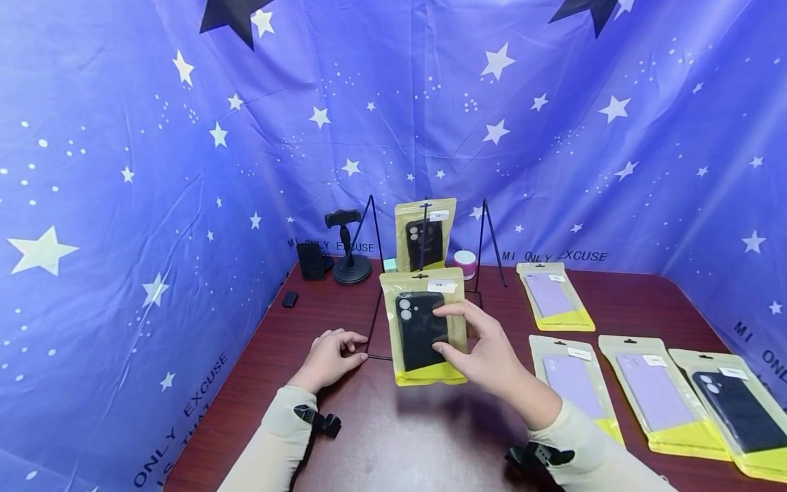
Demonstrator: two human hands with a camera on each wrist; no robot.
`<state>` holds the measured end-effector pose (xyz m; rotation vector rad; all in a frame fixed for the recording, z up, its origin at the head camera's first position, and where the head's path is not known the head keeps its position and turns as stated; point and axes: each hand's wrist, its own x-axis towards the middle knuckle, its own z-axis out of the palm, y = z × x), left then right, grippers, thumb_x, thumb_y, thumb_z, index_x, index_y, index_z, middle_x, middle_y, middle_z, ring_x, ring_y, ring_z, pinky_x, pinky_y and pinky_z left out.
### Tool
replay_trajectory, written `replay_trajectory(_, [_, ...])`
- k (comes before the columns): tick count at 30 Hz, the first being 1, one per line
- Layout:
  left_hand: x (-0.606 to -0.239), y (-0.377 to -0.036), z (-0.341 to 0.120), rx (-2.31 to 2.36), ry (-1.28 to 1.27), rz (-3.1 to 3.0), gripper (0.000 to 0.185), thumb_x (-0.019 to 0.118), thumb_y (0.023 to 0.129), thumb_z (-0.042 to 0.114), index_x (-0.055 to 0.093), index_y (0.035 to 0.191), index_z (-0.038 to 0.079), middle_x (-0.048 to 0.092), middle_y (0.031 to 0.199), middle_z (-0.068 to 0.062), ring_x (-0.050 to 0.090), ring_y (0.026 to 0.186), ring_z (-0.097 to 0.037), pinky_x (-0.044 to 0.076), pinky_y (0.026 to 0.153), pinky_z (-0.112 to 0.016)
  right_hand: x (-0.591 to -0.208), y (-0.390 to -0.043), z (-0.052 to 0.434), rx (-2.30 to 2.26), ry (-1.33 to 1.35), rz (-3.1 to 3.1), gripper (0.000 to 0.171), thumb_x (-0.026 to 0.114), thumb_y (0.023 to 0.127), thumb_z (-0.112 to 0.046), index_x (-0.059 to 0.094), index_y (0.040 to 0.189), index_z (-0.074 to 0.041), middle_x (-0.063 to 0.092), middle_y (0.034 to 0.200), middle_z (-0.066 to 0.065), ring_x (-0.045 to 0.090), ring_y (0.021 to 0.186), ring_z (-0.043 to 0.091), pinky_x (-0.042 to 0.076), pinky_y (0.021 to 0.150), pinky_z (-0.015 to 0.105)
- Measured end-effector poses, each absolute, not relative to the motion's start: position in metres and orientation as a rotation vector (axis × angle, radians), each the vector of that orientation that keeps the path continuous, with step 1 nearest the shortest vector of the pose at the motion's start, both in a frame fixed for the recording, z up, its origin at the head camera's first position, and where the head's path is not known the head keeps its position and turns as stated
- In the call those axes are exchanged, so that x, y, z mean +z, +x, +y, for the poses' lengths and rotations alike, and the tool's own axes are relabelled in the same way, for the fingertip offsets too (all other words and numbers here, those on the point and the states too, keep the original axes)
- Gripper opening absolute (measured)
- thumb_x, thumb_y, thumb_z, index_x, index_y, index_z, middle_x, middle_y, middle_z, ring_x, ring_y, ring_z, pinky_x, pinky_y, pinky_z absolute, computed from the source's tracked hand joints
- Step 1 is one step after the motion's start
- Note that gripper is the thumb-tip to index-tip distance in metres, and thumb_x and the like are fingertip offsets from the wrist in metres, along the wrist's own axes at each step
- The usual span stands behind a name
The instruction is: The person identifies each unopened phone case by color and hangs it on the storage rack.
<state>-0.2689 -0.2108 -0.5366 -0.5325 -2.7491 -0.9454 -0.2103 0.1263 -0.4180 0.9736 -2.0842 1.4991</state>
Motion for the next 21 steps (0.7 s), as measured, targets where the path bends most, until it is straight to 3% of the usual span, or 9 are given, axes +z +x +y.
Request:
replay_trajectory(10, [-0.535,-0.268,-0.211,-0.952,-0.53,-2.769,0.028,0.087,0.086,0.029,0.079,0.113,0.027,0.057,0.084,0.013,0.053,0.084,-0.009,0.037,0.098,-0.049,-0.422,-0.223,0.125,1.472,0.939,-2.104,0.061,0.086,0.077,0.013,0.066,0.13,-0.009,0.065,0.127,0.009,0.059,0.094,0.022,0.048,0.055,0.027])
replay_trajectory(17, [-0.533,-0.267,-0.211,-0.939,-0.538,-2.77,0.028,0.088,0.087,0.029,0.079,0.113,0.028,0.057,0.084,0.013,0.052,0.083,-0.01,0.036,0.086,-0.043,-0.42,-0.239,0.124,1.393,0.908,-2.124,0.061,0.076,0.079,0.017,0.065,0.132,-0.011,0.063,0.128,0.01,0.055,0.063,0.015,0.043,0.046,0.025])
replay_trajectory(21, [-0.534,-0.268,-0.211,-0.937,-0.544,-2.765,0.028,0.087,0.087,0.029,0.079,0.114,0.027,0.057,0.084,0.013,0.051,0.084,-0.011,0.035,0.085,-0.042,-0.419,-0.25,0.124,1.385,0.896,-2.144,0.06,0.075,0.083,0.015,0.065,0.133,-0.015,0.062,0.131,0.006,0.057,0.06,0.011,0.046,0.048,0.026])
